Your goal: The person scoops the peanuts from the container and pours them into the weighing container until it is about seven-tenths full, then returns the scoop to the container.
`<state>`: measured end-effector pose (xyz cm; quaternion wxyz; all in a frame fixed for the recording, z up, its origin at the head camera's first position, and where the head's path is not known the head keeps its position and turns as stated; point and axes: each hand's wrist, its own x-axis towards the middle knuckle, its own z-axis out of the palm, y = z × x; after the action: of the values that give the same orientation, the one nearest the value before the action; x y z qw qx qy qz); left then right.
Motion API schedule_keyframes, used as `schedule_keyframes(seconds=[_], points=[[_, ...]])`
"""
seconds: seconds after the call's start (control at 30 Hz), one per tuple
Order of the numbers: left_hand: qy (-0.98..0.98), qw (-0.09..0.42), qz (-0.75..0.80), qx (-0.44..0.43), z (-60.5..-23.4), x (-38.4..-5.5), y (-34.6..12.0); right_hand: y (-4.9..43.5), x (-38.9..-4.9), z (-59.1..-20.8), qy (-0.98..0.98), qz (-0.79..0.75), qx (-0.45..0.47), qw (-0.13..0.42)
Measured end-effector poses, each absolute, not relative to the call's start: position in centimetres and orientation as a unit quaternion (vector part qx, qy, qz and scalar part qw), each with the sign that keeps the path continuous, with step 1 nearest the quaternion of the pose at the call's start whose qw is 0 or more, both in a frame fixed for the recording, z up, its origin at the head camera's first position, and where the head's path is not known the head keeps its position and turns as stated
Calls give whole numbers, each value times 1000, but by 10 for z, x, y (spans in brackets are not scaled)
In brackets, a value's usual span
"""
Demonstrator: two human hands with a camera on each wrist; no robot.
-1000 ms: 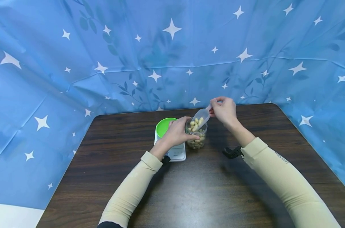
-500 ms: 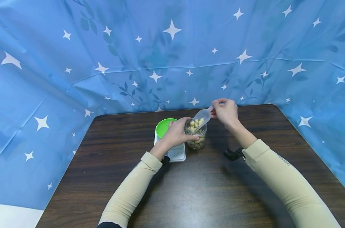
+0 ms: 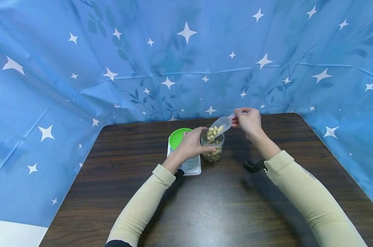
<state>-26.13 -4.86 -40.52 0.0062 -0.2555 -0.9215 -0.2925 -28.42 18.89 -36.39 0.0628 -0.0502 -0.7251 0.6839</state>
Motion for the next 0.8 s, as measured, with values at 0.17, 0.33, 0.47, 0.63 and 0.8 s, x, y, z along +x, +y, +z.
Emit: schedule_keyframes(seconds=[0.17,0.33,0.47,0.63,0.8], points=[[-925,5,-280,-258,-406,-261,-49,191,-285,-366,-720,690,-48,61],[-927,2,-269,-261,-405,-260,-49,190,-285,-368,-710,700,-45,64],[-929,-4,-258,-265,-403,-259,-49,190,-286,-370,-699,710,-48,69],[-929,-19,-254,-270,-402,-257,-52,189,-287,-370,-682,726,-49,70],[-929,-24,-254,-269,-401,-255,-58,187,-288,-369,-680,728,-42,74]])
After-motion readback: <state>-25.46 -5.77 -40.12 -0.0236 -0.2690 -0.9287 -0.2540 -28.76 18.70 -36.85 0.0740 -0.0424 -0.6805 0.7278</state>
